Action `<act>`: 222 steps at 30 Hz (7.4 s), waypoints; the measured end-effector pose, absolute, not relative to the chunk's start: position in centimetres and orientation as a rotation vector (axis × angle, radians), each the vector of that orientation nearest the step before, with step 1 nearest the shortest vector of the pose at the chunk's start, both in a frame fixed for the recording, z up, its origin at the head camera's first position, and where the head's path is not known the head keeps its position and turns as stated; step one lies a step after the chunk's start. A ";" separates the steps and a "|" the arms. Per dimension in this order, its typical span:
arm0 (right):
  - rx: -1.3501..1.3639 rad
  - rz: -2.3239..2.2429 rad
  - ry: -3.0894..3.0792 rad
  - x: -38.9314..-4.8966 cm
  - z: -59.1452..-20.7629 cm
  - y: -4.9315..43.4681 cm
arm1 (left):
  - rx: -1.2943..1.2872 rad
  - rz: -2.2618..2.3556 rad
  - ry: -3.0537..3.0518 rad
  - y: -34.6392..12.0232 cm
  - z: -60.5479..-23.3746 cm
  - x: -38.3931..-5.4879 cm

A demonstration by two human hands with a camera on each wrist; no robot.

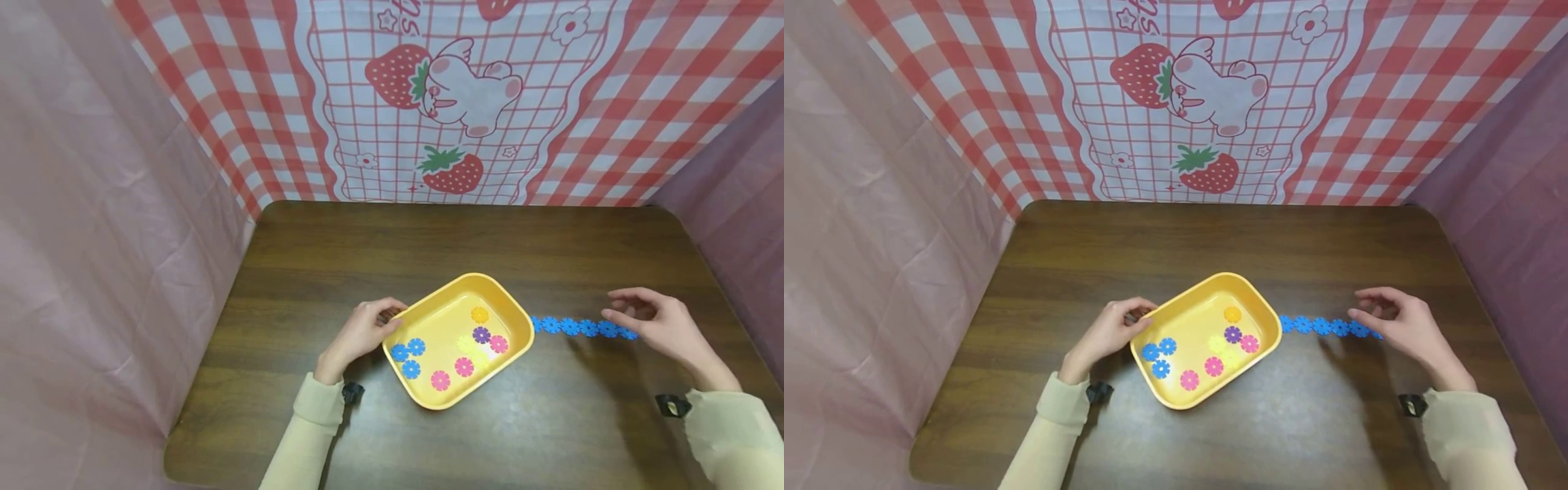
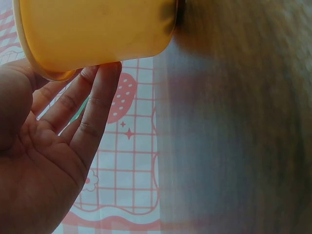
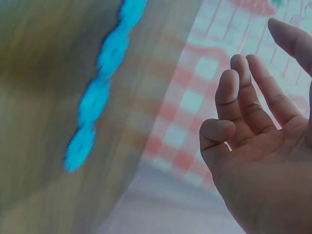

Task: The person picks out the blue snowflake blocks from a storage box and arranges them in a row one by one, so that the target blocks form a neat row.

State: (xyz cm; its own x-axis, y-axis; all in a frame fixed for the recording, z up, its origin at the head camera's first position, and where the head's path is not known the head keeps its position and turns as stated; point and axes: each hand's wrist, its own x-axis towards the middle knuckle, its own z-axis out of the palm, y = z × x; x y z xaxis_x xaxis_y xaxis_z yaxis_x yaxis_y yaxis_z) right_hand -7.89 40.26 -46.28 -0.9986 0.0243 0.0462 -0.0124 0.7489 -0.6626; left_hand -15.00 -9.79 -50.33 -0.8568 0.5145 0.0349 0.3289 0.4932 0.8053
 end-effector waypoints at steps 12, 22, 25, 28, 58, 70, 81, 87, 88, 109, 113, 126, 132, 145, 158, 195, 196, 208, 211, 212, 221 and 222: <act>0.444 1.217 -2.778 -10.1 -46.6 32.2 | 0.723 1.300 2.518 -9.8 -50.2 -15.0; 0.706 1.241 -2.726 -12.0 -46.8 27.3 | 0.718 1.299 2.513 -9.8 -50.2 -15.0; 0.768 1.246 -2.716 -12.4 -47.2 26.0 | 0.716 1.296 2.516 -9.8 -50.2 -15.0; 0.800 1.266 -2.747 -12.8 -47.8 24.7 | 0.720 1.293 2.518 -9.8 -50.1 -14.9; 1.166 1.122 -3.014 -13.6 -50.2 14.9 | 0.730 1.318 2.500 -10.1 -50.3 -14.9; 0.973 0.922 -3.147 -13.0 -51.3 12.9 | 0.749 1.317 2.500 -9.9 -50.2 -15.1; 0.981 0.868 -3.094 -13.1 -51.7 12.1 | 0.740 1.320 2.501 -9.9 -50.0 -15.1; 1.012 0.824 -3.073 -13.1 -51.8 11.9 | 0.738 1.320 2.506 -9.9 -50.1 -15.1; 1.012 0.810 -3.074 -13.0 -51.8 11.9 | 0.741 1.322 2.507 -9.9 -50.1 -15.0; 0.899 0.884 -2.974 -12.1 -49.9 12.8 | 0.776 1.346 2.517 -9.8 -50.4 -14.8; 0.865 0.887 -2.944 -12.3 -49.2 13.5 | 0.788 1.356 2.516 -9.8 -50.4 -14.8; 0.842 1.016 -2.870 -12.7 -47.6 15.3 | 0.787 1.359 2.520 -9.8 -50.4 -14.8; 0.812 1.020 -2.853 -12.8 -47.2 16.8 | 0.783 1.342 2.526 -9.8 -50.4 -14.8; 0.646 0.963 -2.926 -12.2 -45.6 19.2 | 0.771 1.335 2.530 -9.8 -50.3 -14.8; 0.569 0.903 -2.822 -12.0 -45.2 23.0 | 0.767 1.340 2.529 -9.8 -50.4 -14.8; 0.143 0.871 -2.811 -8.7 -46.2 34.0 | 0.755 1.322 2.537 -9.7 -50.3 -14.6; 0.136 0.868 -2.814 -8.6 -46.3 34.3 | 0.756 1.322 2.539 -9.7 -50.3 -14.6; 0.008 0.850 -2.804 -7.3 -46.6 37.4 | 0.760 1.332 2.530 -9.7 -50.6 -14.6; -0.024 0.849 -2.797 -7.1 -46.4 38.1 | 0.759 1.335 2.534 -9.7 -50.6 -14.6; -0.032 0.850 -2.795 -7.1 -46.4 38.3 | 0.760 1.333 2.535 -9.7 -50.6 -14.6; -0.139 0.838 -2.786 -6.7 -46.6 40.8 | 0.754 1.323 2.536 -9.7 -50.6 -14.7; -0.150 0.840 -2.787 -6.7 -46.7 41.1 | 0.754 1.321 2.536 -9.7 -50.6 -14.7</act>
